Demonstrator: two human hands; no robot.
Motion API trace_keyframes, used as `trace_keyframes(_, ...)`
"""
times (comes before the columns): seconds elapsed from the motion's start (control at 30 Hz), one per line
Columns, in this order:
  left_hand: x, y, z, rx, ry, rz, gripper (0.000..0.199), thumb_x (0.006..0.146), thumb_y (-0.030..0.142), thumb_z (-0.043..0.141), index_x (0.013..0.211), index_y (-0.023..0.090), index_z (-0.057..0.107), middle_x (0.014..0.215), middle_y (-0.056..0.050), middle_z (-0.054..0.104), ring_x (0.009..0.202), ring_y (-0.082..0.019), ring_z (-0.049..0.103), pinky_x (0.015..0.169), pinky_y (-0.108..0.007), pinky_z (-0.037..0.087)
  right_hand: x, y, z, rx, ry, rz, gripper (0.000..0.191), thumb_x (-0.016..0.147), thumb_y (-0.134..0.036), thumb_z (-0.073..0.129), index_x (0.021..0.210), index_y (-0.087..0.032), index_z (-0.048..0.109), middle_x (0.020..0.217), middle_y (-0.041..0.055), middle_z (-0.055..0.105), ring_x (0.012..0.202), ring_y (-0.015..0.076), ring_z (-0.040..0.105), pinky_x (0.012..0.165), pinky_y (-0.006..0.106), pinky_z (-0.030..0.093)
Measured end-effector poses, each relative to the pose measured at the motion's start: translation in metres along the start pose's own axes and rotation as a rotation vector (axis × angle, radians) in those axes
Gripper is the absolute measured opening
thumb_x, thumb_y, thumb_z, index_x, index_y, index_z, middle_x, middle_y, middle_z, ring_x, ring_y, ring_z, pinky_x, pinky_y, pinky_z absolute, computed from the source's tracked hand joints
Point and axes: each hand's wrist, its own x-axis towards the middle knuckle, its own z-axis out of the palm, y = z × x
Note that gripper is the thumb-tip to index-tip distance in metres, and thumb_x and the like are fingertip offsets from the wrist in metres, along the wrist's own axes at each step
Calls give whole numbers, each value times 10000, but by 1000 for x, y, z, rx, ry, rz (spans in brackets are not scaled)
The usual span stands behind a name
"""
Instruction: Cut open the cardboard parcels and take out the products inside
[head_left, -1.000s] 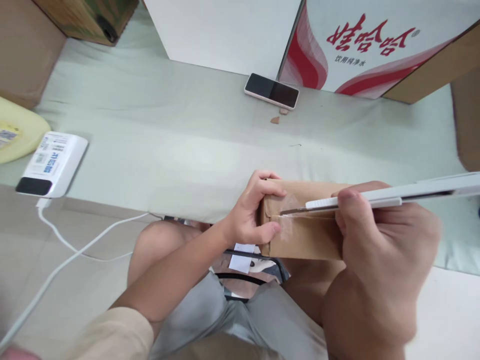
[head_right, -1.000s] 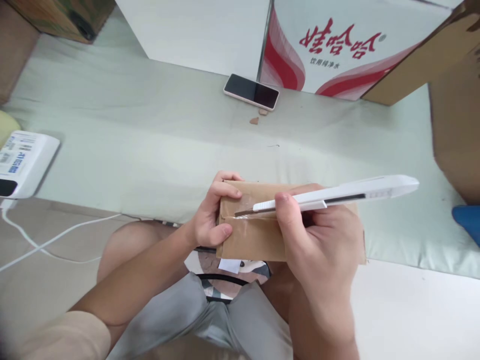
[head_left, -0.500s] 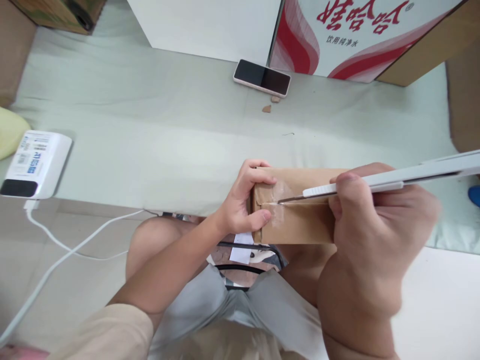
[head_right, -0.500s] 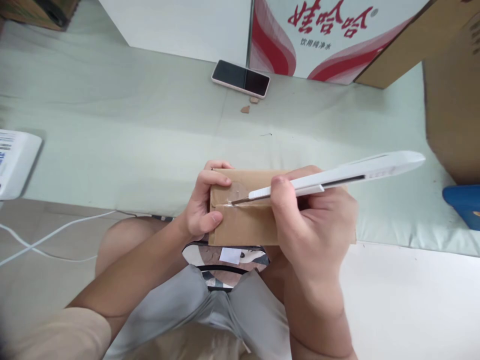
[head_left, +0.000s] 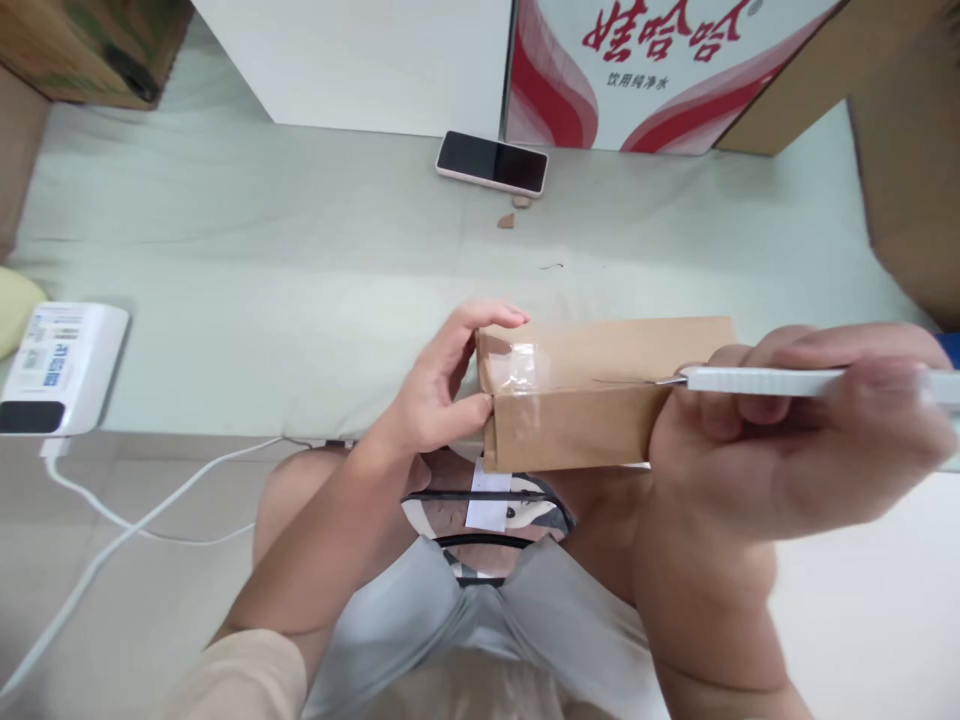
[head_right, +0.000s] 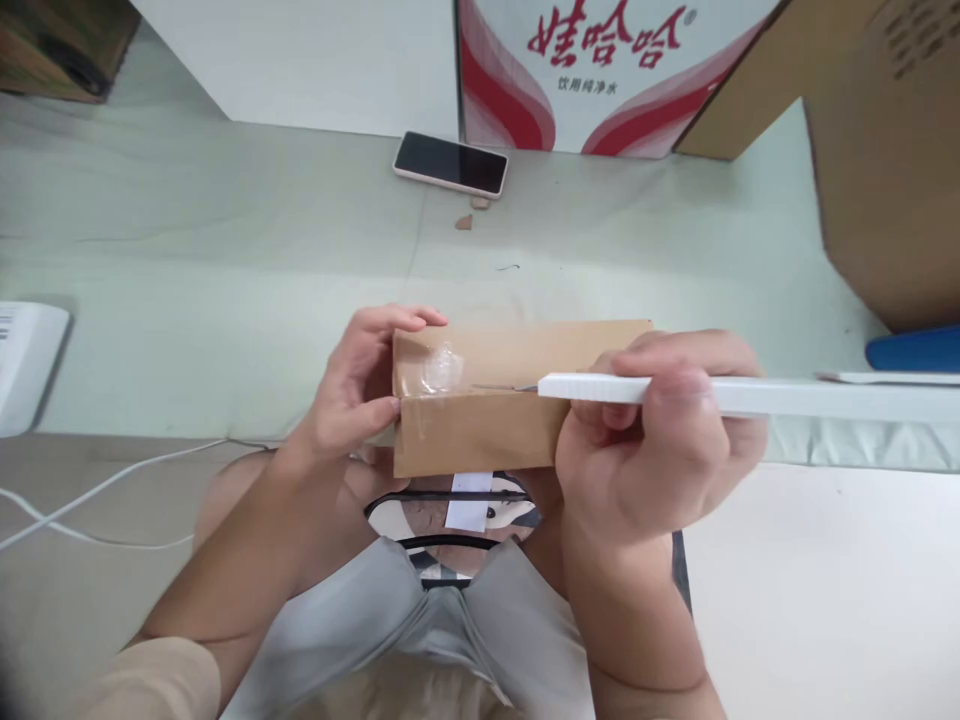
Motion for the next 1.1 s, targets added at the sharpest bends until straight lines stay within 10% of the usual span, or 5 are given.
trace_keyframes(0.4, 12, 9, 1, 331, 251, -20, 265, 987, 481, 633, 997, 252, 767, 1003, -50, 759, 929, -187, 710, 780, -327, 575, 2, 1, 4, 207, 12, -116, 296, 966, -421, 552, 744, -233, 494, 575, -63, 332, 386, 66, 336, 331, 207, 278)
trace_keyframes(0.67, 20, 0, -25, 485, 896, -77, 521, 949, 452, 698, 589, 183, 436, 550, 62, 315, 492, -48, 312, 445, -262, 191, 16, 15, -25, -244, 164, -236, 184, 1017, -449, 486, 1074, -294, 565, 881, -4, 563, 657, 127, 623, 571, 279, 512)
trace_keyframes(0.77, 20, -7, -44, 541, 1041, 82, 482, 963, 438, 682, 637, 192, 426, 614, 55, 342, 565, -64, 402, 519, -289, 278, 29, 54, -43, -531, -21, -105, 170, 954, -313, 523, 1088, -251, 607, 977, 41, 657, 762, 176, 652, 749, 371, 559)
trace_keyframes(0.97, 16, -6, -29, 621, 915, 175, 380, 839, 541, 727, 812, 199, 563, 711, 47, 499, 650, -104, 516, 564, -290, 390, 27, 126, -50, -936, -533, 196, 474, 843, -133, 452, 1273, -158, 651, 1151, 188, 699, 1022, 314, 655, 912, 505, 536)
trace_keyframes(1.1, 13, 2, -9, 549, 707, 207, 297, 762, 342, 740, 945, 231, 535, 743, 61, 502, 543, -69, 423, 480, -238, 313, 24, 113, -39, -901, -506, 174, 431, 883, -202, 484, 1267, -161, 677, 1169, 199, 678, 1086, 330, 652, 938, 525, 532)
